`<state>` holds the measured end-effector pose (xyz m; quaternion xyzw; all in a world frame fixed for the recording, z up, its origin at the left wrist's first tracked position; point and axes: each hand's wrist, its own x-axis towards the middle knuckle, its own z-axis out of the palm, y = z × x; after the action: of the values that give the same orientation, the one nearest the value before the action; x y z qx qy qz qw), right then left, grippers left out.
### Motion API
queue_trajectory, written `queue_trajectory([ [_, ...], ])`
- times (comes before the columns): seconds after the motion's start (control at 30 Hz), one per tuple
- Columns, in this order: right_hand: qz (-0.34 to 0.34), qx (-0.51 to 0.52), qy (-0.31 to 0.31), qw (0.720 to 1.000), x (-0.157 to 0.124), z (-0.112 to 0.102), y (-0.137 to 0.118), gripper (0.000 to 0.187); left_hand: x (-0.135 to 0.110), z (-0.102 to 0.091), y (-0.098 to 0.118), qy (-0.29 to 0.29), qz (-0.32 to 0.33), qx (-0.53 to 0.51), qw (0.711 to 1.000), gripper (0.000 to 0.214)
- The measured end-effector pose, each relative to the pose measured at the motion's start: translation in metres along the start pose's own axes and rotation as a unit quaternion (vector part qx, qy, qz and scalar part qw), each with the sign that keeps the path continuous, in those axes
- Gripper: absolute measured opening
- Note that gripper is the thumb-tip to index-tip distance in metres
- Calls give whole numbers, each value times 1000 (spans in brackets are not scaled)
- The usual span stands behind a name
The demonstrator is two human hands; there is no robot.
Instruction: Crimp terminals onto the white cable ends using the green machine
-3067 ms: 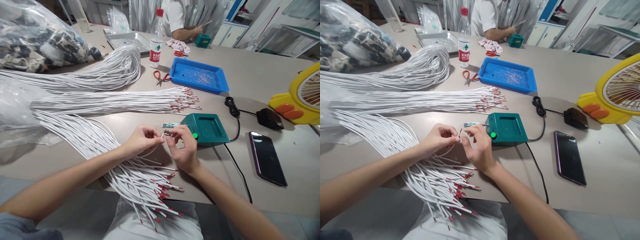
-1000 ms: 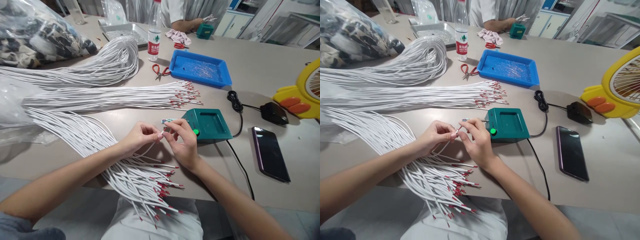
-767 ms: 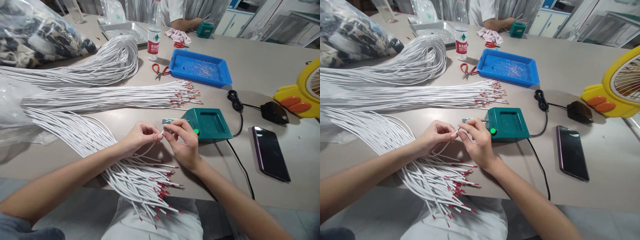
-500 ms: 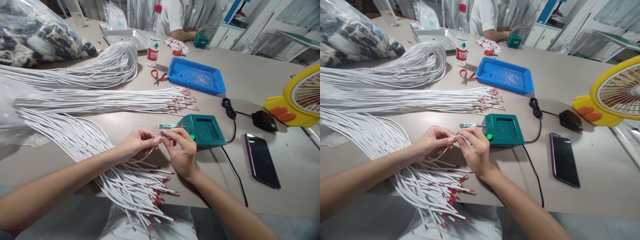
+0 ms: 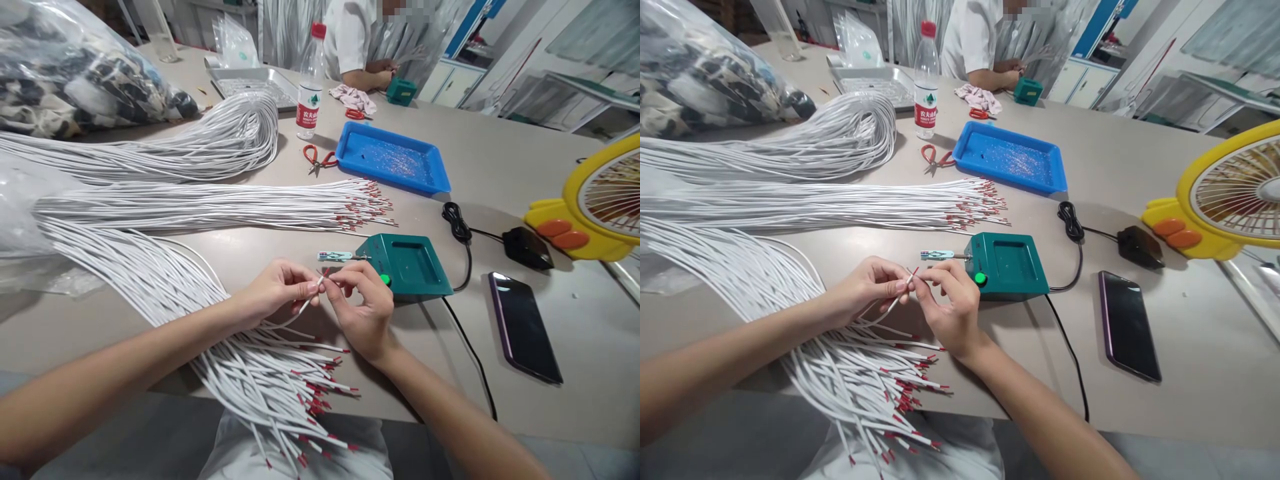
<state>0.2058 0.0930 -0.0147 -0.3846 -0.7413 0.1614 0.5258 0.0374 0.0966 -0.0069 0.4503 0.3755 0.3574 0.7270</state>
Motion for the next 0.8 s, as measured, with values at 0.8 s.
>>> queue_trajectory([
  [0.8, 169, 109, -52, 978, 2, -2, -4, 13, 0, -3, -3, 4, 12, 32, 999, 27],
])
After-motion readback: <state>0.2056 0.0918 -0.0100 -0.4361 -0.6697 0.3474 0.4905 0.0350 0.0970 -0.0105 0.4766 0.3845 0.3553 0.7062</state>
